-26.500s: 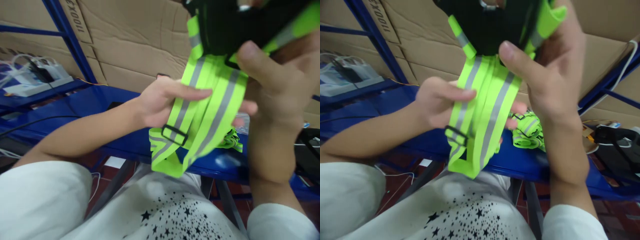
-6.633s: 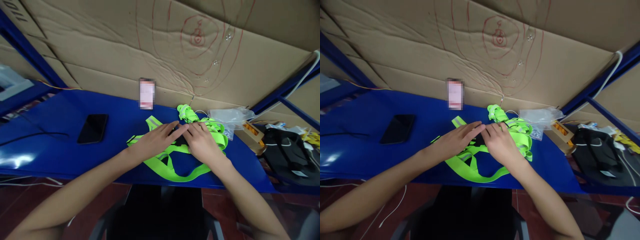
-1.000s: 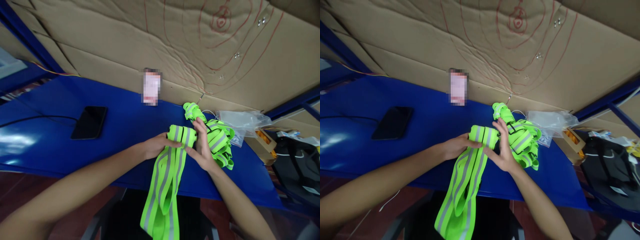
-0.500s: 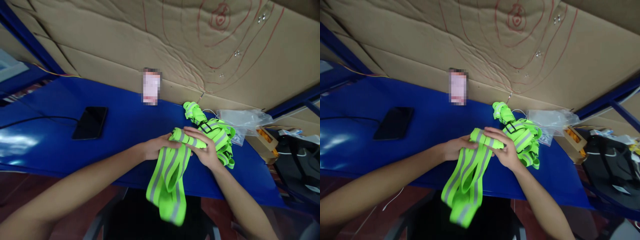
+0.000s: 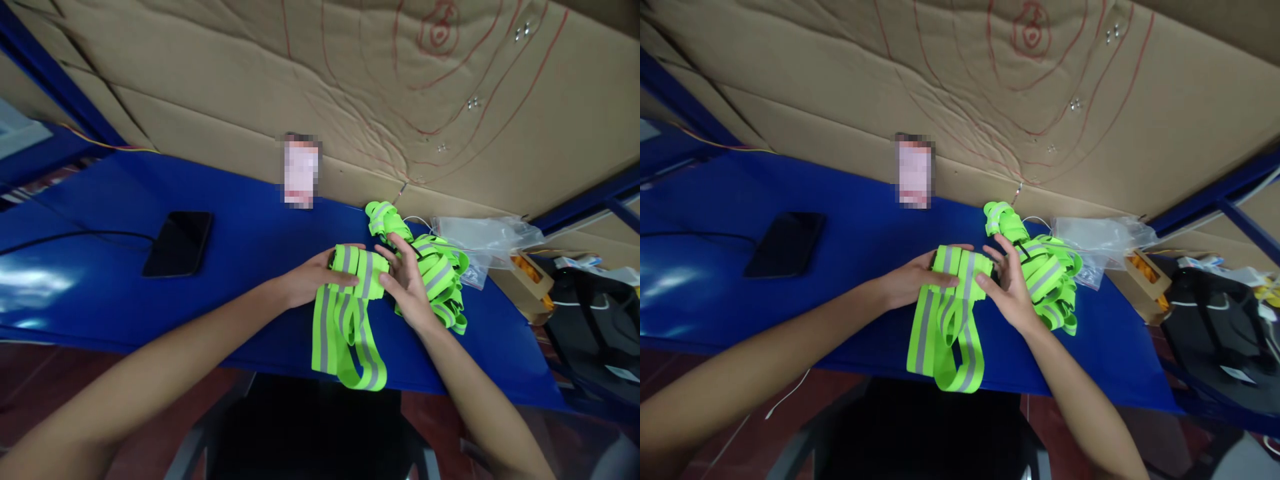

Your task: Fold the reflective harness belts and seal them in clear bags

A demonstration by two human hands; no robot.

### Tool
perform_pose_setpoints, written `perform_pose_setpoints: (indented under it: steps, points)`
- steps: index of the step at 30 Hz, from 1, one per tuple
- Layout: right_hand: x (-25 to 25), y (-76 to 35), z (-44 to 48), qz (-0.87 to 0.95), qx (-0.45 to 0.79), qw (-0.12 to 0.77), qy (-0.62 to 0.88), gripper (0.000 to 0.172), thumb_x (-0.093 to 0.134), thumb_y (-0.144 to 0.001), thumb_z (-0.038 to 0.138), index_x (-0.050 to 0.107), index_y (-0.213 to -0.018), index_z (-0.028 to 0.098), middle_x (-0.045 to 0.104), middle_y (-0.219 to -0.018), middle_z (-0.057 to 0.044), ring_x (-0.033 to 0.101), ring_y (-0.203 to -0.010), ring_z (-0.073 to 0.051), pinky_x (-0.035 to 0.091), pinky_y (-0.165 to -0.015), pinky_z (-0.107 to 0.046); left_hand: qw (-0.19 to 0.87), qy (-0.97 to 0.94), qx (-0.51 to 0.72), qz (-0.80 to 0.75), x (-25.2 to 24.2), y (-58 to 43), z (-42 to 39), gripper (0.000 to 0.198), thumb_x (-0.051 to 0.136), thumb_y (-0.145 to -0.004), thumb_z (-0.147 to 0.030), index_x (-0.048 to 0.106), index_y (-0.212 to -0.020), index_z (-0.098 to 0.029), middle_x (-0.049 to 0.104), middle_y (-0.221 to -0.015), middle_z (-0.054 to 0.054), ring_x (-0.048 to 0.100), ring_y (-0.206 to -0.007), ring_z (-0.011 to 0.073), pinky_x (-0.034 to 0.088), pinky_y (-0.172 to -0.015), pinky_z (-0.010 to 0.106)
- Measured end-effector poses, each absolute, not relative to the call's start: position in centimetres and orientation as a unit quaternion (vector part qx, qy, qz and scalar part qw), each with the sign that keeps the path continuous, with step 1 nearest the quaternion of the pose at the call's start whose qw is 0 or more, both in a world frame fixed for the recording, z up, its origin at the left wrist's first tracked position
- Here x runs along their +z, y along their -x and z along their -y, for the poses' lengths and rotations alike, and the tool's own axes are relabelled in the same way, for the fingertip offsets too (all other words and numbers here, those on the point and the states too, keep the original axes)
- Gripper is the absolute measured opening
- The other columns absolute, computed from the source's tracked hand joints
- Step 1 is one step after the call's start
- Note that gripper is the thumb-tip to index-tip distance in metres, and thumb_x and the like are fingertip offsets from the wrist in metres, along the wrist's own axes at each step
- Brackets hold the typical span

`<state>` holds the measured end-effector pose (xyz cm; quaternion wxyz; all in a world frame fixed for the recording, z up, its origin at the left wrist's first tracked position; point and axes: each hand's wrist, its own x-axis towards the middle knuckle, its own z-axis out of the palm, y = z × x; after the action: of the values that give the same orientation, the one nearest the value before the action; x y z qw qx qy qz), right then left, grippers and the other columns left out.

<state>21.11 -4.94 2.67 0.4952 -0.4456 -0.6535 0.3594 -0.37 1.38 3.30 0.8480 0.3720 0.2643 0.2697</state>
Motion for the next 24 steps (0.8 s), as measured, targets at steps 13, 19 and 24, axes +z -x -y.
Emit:
perform_pose_setpoints:
  steps: [13,19,24]
  points:
    - [3.02,-20.35,5.28,0.580,0.473,0.436,0.499,0.056,0.089,-0.076,0.042,0.069,-0.126,0.028,0.075,-0.118,-0.004,0.071,-0.104,-0.024,0.058,-0.090,-0.038,0.831,-0.427,0.248,-0.256,2.71,0.10,-0.43,0.097,0.095,-0.060,-0.013,0.043,-0.139,-0.033,0.070,-0.102,-0.001,0.071,-0.084,0.0186,0.056,-0.079,0.034]
    - [3.27,-20.71,5.31,0.575,0.437,0.468,0.510,0.045,0.088,-0.077,0.038,0.074,-0.118,0.028,0.076,-0.111,-0.002,0.070,-0.094,-0.020,0.056,-0.084,-0.033,0.830,-0.435,0.249,-0.245,3.07,-0.09,-0.36,0.113,0.096,-0.058,-0.011,0.038,-0.151,-0.035,0.069,-0.110,0.000,0.069,-0.100,0.0210,0.053,-0.090,0.035]
    - [3.60,-21.24,5.33,0.553,0.389,0.520,0.522,0.044,0.086,-0.080,0.039,0.073,-0.121,0.030,0.076,-0.112,-0.002,0.070,-0.094,-0.021,0.058,-0.083,-0.034,0.846,-0.432,0.230,-0.212,2.67,-0.39,-0.41,0.094,0.098,-0.062,-0.021,0.052,-0.144,-0.029,0.068,-0.131,0.008,0.069,-0.107,0.0228,0.051,-0.098,0.037]
